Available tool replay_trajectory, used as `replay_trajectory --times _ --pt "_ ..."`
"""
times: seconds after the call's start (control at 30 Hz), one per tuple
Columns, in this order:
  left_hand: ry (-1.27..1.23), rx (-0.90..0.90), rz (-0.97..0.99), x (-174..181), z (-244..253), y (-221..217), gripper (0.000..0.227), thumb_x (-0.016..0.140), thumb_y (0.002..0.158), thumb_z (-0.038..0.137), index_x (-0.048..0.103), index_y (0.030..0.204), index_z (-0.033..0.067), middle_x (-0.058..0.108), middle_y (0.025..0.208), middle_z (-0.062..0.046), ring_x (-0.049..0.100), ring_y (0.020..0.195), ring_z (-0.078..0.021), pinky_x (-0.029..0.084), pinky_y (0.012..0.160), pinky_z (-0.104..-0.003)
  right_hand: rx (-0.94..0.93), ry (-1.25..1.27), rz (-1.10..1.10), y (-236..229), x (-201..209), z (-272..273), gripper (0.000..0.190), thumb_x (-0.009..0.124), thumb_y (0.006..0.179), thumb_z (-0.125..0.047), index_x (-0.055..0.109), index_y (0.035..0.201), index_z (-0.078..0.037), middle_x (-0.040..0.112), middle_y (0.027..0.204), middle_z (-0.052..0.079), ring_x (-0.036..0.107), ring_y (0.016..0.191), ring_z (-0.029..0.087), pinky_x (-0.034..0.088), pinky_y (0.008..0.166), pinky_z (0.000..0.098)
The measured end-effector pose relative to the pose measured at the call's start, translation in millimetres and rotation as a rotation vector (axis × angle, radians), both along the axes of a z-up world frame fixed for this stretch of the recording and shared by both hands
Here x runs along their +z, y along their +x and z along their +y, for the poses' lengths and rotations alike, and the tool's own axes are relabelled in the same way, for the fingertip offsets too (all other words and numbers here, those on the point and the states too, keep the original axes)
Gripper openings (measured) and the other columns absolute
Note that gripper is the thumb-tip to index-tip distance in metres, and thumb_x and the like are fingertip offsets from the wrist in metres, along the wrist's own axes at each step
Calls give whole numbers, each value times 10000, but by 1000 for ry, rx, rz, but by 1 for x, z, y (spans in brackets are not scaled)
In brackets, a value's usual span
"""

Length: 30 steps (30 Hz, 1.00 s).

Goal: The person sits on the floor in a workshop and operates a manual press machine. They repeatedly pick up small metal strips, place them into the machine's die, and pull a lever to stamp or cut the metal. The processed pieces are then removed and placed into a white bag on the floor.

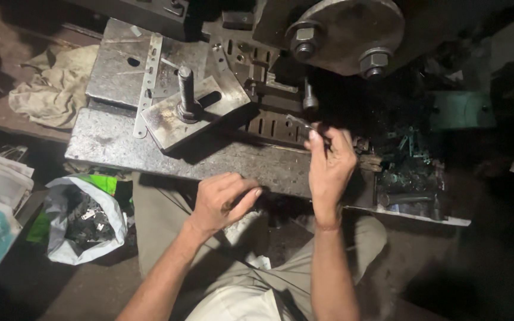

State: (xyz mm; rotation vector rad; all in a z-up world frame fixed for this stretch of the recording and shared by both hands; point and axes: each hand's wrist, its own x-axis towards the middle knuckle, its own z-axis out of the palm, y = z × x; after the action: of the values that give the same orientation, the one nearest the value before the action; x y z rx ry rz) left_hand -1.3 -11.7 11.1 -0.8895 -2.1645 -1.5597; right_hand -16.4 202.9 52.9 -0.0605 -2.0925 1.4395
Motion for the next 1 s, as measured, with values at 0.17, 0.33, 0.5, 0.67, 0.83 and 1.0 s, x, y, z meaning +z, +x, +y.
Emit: replay_trajectory --times 0.17,0.33,0.5,0.67,0.83,1.0 --pt "60 32 -267 18 14 1 185 744 907 103 729 1086 63 625 784 -80 601 578 -222 477 528 -348 -75 -180 -126 -31 -13 13 175 745 893 49 642 1034 46 686 914 82 711 729 146 650 627 291" --pt "-10 -26 -179 29 17 -9 255 729 929 91 693 1181 79 635 908 -105 637 684 -275 515 613 -378 -14 -281 -149 -62 -25 32 147 774 913 62 678 1010 115 752 931 175 745 718 209 653 614 325" --pt "-30 33 -125 38 24 -24 381 716 938 67 618 1307 76 620 988 -138 648 760 -342 522 659 -422 -141 -396 -202 -85 -57 43 521 806 851 84 371 1137 57 742 899 208 759 683 258 663 561 358" --pt "-8 75 -39 41 31 -48 517 692 943 47 506 1425 77 635 1117 -162 663 879 -388 553 735 -442 54 -398 -132 -91 -71 68 303 645 926 104 568 1219 110 704 993 254 746 713 302 654 560 377" --pt "-145 80 -140 35 42 -64 676 699 936 73 395 1538 118 641 1056 -167 660 766 -395 547 672 -475 52 -685 -94 -98 -74 68 308 555 924 77 549 1229 30 719 1027 237 743 642 317 624 468 367" --pt "-232 85 -203 26 52 -76 784 691 945 104 256 1596 139 643 1083 -165 658 713 -413 563 615 -488 134 -354 19 -92 -70 59 416 613 895 190 550 1283 52 668 1151 240 736 811 322 663 602 394"
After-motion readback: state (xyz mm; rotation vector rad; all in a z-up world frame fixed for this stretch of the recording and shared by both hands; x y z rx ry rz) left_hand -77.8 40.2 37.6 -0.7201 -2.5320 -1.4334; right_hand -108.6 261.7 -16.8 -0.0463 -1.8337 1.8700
